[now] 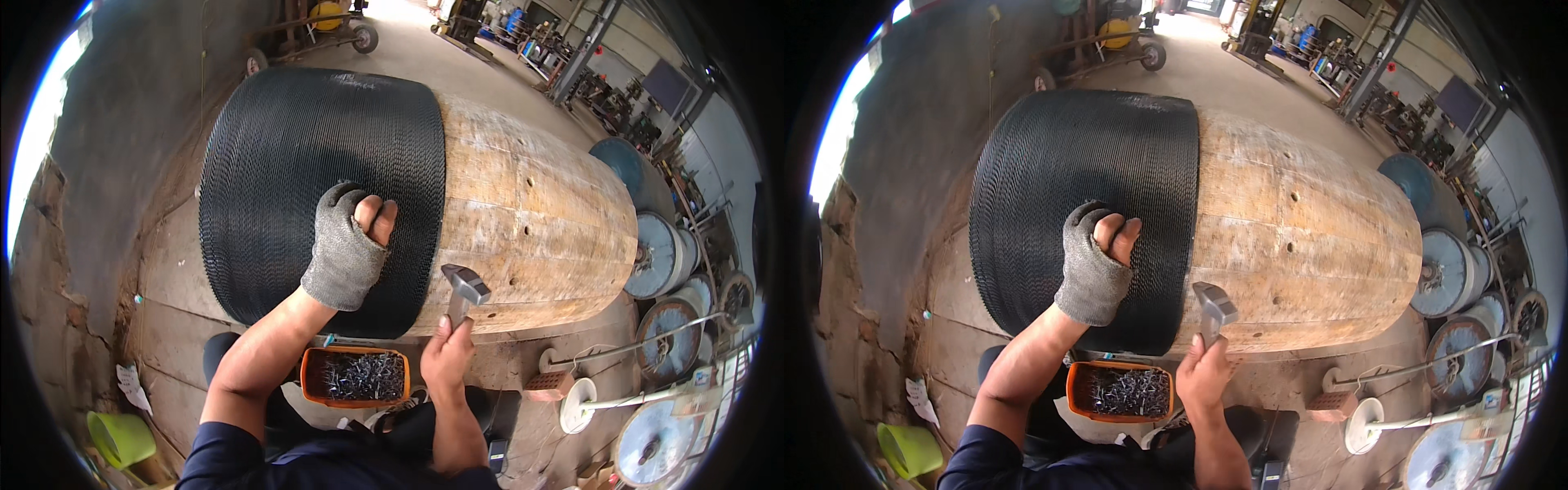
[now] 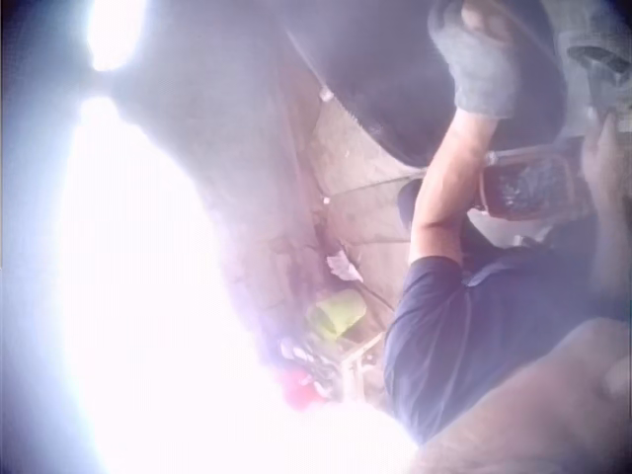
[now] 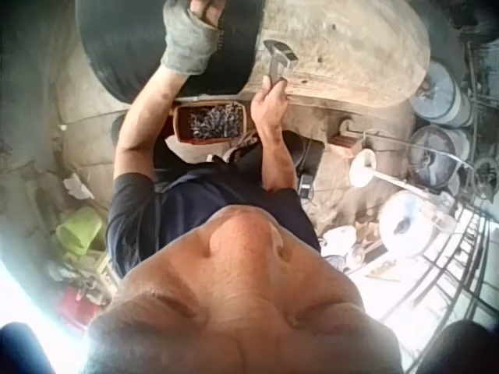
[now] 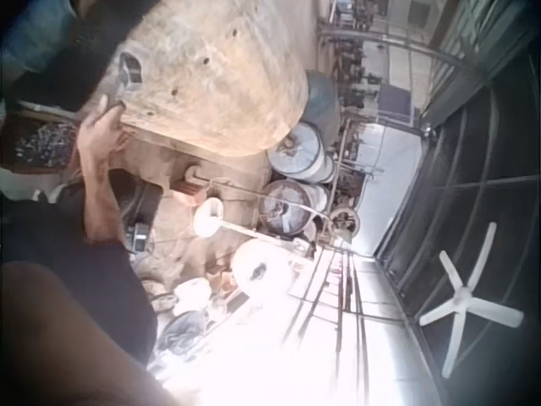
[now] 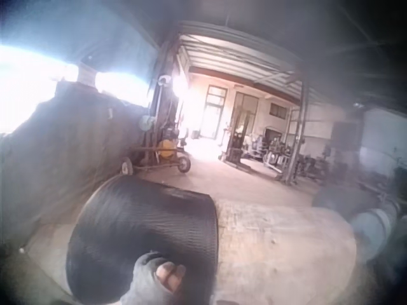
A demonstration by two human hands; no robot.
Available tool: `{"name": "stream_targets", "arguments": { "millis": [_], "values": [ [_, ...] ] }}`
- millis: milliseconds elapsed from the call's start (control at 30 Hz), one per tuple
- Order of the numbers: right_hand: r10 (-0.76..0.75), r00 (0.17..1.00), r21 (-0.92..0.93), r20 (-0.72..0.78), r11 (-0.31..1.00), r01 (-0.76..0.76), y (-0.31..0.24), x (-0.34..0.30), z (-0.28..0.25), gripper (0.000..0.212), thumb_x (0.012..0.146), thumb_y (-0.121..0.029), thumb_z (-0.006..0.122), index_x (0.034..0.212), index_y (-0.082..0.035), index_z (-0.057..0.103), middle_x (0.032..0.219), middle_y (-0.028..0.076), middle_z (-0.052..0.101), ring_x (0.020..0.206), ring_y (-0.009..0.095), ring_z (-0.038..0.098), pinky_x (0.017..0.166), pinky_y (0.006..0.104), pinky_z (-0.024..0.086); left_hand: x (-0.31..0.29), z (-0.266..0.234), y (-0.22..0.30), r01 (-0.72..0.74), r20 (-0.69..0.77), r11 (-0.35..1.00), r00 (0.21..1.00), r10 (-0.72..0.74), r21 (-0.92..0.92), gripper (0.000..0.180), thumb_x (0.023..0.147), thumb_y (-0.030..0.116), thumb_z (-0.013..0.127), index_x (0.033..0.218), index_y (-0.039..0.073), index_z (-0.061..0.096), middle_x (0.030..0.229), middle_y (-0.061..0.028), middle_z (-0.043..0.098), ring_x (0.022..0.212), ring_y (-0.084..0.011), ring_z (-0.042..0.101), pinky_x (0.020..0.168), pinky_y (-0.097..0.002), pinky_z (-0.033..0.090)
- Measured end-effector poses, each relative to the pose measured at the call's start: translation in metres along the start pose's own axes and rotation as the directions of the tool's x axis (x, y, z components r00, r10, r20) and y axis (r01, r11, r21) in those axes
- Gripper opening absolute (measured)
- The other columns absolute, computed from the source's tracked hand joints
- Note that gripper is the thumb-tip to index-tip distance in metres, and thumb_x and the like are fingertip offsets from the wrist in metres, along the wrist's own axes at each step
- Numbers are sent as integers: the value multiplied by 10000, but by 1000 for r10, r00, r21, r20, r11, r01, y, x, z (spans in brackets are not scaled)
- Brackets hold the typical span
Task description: The person repeatedly picks up nails from a container and hammers them into a black mat attached to a wooden boat hull. The person works along the edge of the mat, securing it to the hull with a hammer.
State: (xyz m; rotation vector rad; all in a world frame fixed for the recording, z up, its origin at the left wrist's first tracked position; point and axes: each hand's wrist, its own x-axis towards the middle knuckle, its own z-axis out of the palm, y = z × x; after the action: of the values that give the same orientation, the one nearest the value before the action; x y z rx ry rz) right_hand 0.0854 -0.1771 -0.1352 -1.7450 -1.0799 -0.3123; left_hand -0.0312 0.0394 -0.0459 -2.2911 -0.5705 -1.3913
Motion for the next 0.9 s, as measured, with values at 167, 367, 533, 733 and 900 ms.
{"name": "stream_targets", "arguments": {
  "millis": [167, 367, 533, 733, 900],
  "values": [
    [-59, 996, 447, -66, 891, 83, -26, 23, -10, 277, 1081, -226, 442, 1081, 49, 474, 746, 51, 512, 591, 110, 451, 509, 262, 386, 15, 8, 0, 27, 15, 995, 999, -28, 100, 406, 812, 21, 706, 1204, 72, 612, 1109, -115, 557, 989, -310, 588, 869, -478, 495],
    [234, 964, -53, 130, 972, -229, 14, -5, 14, 285, 965, -164, 628, 1144, 38, 538, 843, 256, 639, 732, 480, 630, 637, 529, 507, 27, 0, -2, 55, 102, 980, 992, -75, 189, 476, 786, -20, 673, 1243, 105, 623, 1117, -114, 558, 998, -330, 575, 867, -471, 488],
    [135, 990, 23, 42, 990, -136, 16, -31, 2, 233, 971, -142, 621, 1122, 21, 552, 839, 233, 644, 733, 460, 638, 635, 514, 503, -7, -23, 76, 61, 100, 939, 995, -29, -338, 521, 787, -86, 633, 1284, 60, 584, 1003, -124, 595, 947, -336, 565, 874, -464, 459],
    [82, 996, 53, 20, 995, -83, 17, -24, -8, 187, 969, -117, 624, 1093, 14, 575, 861, 209, 636, 744, 430, 643, 646, 493, 512, -35, -9, 89, 159, 252, 908, 966, -61, -387, 611, 819, -59, 633, 1404, 63, 504, 938, -95, 619, 836, -281, 576, 813, -436, 458],
    [61, 997, 93, 50, 994, -66, 19, -25, -6, 199, 975, -126, 615, 1106, 18, 573, 872, 204, 637, 750, 429, 646, 643, 490, 516, -23, -13, 97, 326, 378, 840, 912, -159, -433, 731, 713, -59, 664, 1412, 43, 475, 849, -50, 621, 787, -258, 576, 765, -403, 460]
  ]
}}
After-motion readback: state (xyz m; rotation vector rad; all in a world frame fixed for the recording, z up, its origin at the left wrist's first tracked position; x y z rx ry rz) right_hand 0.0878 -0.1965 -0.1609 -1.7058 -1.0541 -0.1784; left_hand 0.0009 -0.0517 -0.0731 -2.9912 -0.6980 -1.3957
